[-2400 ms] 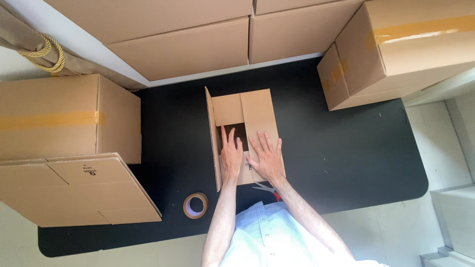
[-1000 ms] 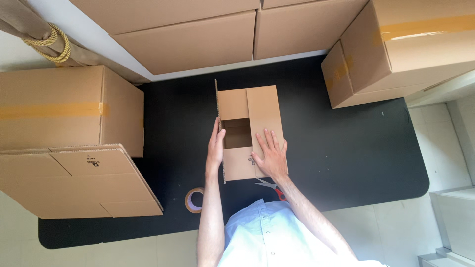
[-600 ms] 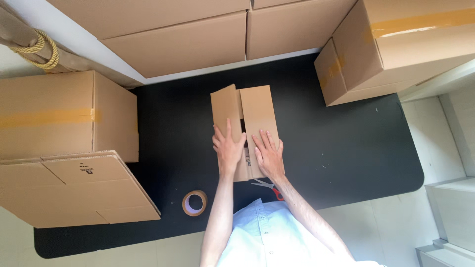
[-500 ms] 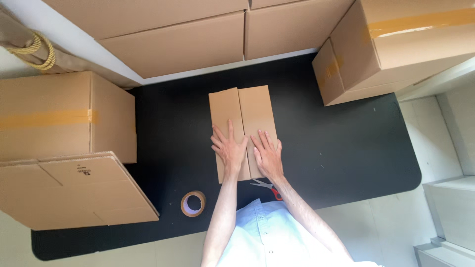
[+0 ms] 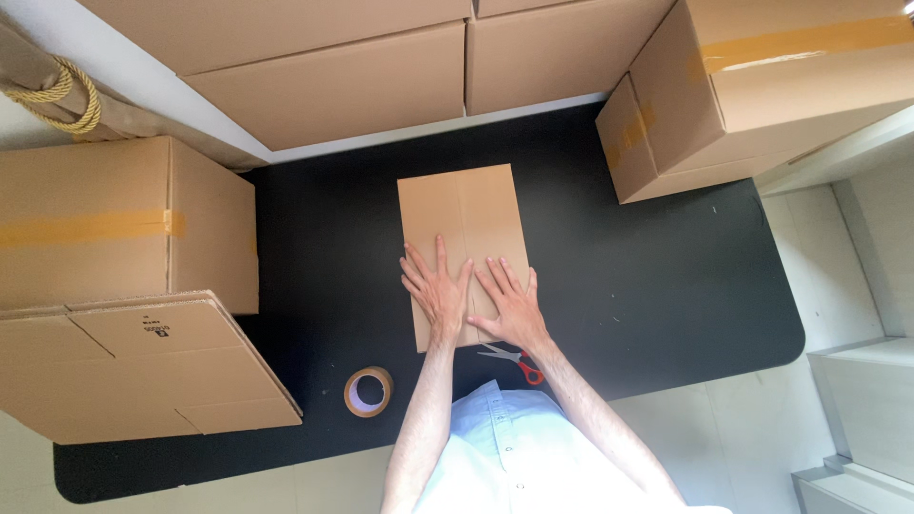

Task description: The person folds the top flaps of a cardboard box and seals them with tape, using scissors to cut the tape. They then pick up a flat cardboard sheet and unfold it into a box shape.

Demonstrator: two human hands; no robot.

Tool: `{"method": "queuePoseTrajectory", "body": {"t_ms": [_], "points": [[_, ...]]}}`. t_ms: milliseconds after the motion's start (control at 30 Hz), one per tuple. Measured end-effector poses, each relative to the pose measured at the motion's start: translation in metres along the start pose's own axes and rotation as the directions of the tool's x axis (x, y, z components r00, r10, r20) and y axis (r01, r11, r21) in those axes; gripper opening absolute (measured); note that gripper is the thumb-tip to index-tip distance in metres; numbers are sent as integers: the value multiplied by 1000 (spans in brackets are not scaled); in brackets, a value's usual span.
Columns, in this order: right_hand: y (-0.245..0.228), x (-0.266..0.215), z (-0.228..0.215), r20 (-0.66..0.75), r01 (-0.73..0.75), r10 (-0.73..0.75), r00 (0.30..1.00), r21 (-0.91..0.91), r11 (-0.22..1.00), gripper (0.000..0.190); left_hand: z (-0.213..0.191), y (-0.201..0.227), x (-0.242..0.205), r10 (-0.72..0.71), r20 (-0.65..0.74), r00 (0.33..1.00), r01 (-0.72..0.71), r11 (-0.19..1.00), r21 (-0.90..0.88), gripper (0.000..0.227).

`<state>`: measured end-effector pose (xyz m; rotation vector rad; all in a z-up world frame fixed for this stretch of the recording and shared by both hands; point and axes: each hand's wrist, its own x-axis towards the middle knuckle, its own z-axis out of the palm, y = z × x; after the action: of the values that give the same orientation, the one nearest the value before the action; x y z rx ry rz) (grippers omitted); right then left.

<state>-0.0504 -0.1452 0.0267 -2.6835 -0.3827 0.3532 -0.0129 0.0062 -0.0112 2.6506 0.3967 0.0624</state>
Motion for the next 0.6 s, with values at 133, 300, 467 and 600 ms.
{"method": "queuePoseTrajectory", "body": {"t_ms": [133,300,467,600], "points": [[-1,-1,1,27,16,-15,1000,-39,999,96,-1,2,-8,3,-53,999,1,997,77,76],[-3,-5,6,62,8,-8,998,6,1000,104,-1,-5,-16,-16,-75,997,27,990,140,62],[-11,-8,-3,102,-5,1,995,47,999,110,-1,-9,-19,-14,-83,996,22,995,97,63],[-10,-8,3,143,-39,27,989,82,996,110,-2,-18,-25,29,-106,994,-20,996,90,66]]}}
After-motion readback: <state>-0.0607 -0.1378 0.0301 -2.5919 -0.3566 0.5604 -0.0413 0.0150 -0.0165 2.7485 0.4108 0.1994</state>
